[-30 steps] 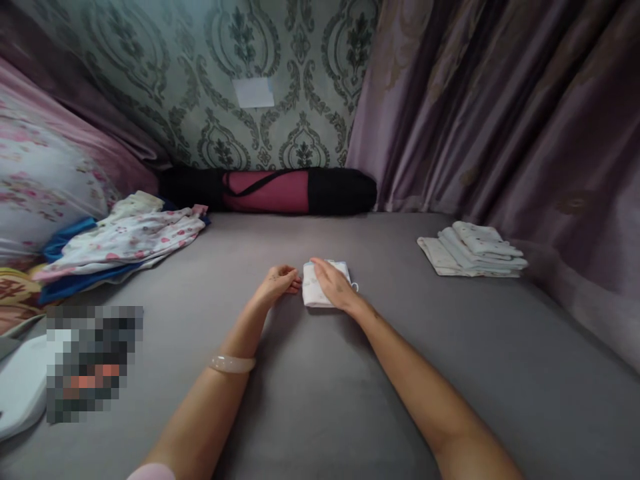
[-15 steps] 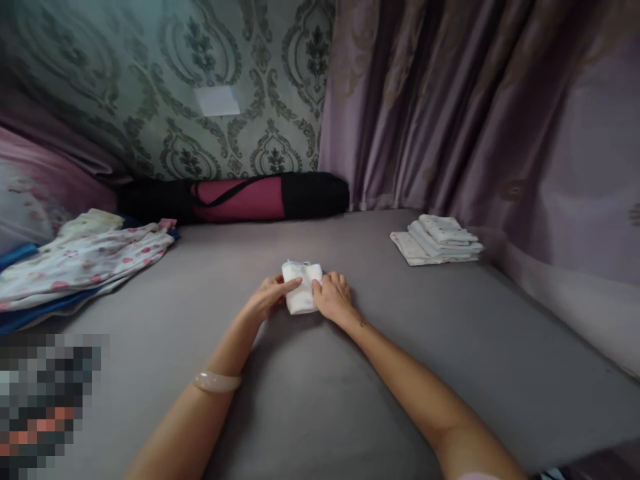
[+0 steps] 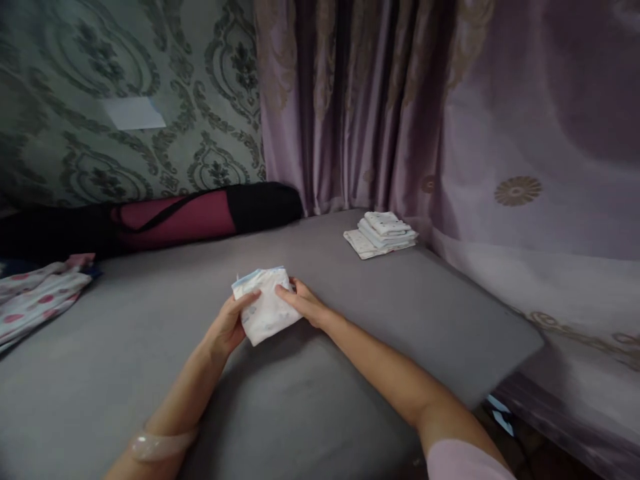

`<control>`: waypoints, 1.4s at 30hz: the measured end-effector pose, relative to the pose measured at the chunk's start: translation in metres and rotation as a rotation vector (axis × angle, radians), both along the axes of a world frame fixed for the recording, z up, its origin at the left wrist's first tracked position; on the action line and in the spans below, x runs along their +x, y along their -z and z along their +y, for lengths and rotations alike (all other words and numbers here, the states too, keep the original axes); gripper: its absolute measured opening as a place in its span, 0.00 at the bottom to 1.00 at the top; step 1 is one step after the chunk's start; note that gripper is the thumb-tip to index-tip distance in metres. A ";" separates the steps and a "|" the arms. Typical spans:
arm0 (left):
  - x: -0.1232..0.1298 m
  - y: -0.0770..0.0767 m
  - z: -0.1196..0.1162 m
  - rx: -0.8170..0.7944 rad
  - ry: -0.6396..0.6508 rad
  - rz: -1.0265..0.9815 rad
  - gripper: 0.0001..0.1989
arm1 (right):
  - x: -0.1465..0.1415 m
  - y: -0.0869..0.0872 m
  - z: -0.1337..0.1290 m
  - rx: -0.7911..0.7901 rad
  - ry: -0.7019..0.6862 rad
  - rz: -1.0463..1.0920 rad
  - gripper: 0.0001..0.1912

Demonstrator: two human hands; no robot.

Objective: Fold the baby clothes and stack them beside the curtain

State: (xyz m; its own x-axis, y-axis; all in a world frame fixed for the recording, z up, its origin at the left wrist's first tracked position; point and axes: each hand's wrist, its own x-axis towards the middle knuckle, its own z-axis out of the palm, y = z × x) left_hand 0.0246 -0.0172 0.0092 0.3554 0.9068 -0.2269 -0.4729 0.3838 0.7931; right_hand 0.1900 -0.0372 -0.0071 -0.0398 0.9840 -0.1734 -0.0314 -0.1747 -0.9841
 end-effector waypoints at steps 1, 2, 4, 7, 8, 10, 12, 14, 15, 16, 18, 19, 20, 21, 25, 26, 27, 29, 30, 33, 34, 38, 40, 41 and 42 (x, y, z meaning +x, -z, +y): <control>0.001 0.000 -0.002 -0.010 0.022 -0.010 0.27 | 0.003 0.000 -0.002 -0.045 -0.029 0.108 0.25; 0.003 0.000 -0.004 -0.023 0.042 -0.010 0.26 | 0.006 0.001 -0.004 -0.089 -0.051 0.186 0.23; 0.005 0.002 -0.006 -0.055 0.077 0.013 0.24 | 0.013 0.004 -0.009 -0.155 -0.050 0.257 0.21; 0.006 0.006 -0.005 -0.078 0.123 0.043 0.17 | 0.031 0.009 -0.018 -0.190 0.021 0.235 0.19; 0.005 0.008 -0.004 -0.077 0.139 0.045 0.16 | 0.041 0.010 -0.022 -0.198 0.041 0.214 0.19; 0.004 0.009 -0.003 -0.077 0.167 0.062 0.14 | 0.066 0.009 -0.029 -0.216 0.059 0.165 0.19; 0.003 0.010 -0.003 -0.093 0.173 0.113 0.13 | 0.098 0.005 -0.038 -0.247 0.078 0.100 0.16; 0.003 0.010 -0.002 -0.117 0.158 0.172 0.12 | 0.134 -0.001 -0.047 -0.283 0.116 0.024 0.13; 0.003 0.010 -0.002 -0.128 0.151 0.195 0.12 | 0.152 -0.005 -0.051 -0.302 0.135 -0.013 0.12; 0.003 0.011 -0.002 -0.135 0.146 0.207 0.12 | 0.170 -0.010 -0.056 -0.319 0.151 -0.047 0.11; 0.003 0.012 -0.001 -0.142 0.144 0.220 0.11 | 0.204 -0.018 -0.064 -0.334 0.178 -0.112 0.11; 0.003 0.013 -0.001 -0.143 0.144 0.223 0.10 | 0.220 -0.022 -0.068 -0.330 0.196 -0.145 0.11; 0.003 0.014 0.000 -0.144 0.143 0.226 0.10 | 0.235 -0.025 -0.070 -0.326 0.221 -0.187 0.12; 0.003 0.014 0.001 -0.146 0.140 0.231 0.09 | 0.249 -0.028 -0.073 -0.326 0.253 -0.235 0.13; 0.001 0.016 0.002 -0.141 0.133 0.241 0.08 | 0.294 -0.037 -0.073 -0.291 0.351 -0.429 0.15; 0.001 0.016 0.003 -0.138 0.133 0.242 0.08 | 0.304 -0.038 -0.072 -0.289 0.374 -0.481 0.15; 0.001 0.016 0.003 -0.135 0.132 0.244 0.08 | 0.313 -0.038 -0.070 -0.287 0.401 -0.535 0.14; 0.001 0.016 0.003 -0.136 0.123 0.250 0.08 | 0.330 -0.036 -0.065 -0.273 0.466 -0.652 0.13; 0.001 0.016 0.002 -0.140 0.117 0.252 0.08 | 0.338 -0.035 -0.062 -0.263 0.496 -0.714 0.13; 0.001 0.014 0.001 -0.146 0.116 0.252 0.08 | 0.359 -0.029 -0.057 -0.256 0.551 -0.885 0.14; 0.001 0.013 0.001 -0.144 0.124 0.250 0.08 | 0.365 -0.028 -0.056 -0.260 0.548 -0.933 0.15; 0.001 0.014 0.001 -0.143 0.134 0.246 0.07 | 0.379 -0.030 -0.054 -0.256 0.481 -1.108 0.15; 0.001 0.014 0.002 -0.150 0.129 0.245 0.07 | 0.380 -0.032 -0.054 -0.262 0.458 -1.173 0.14; 0.001 0.014 0.002 -0.152 0.129 0.245 0.07 | 0.380 -0.031 -0.055 -0.267 0.455 -1.188 0.14; 0.001 0.014 0.002 -0.152 0.130 0.244 0.07 | 0.380 -0.030 -0.055 -0.254 0.477 -1.193 0.13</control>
State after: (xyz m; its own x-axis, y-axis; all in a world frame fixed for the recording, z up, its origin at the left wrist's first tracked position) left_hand 0.0252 -0.0152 -0.0051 0.3849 0.8064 -0.4489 -0.2147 0.5513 0.8062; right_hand 0.5701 -0.0922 0.0224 0.6072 0.7935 -0.0411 0.7211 -0.5721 -0.3908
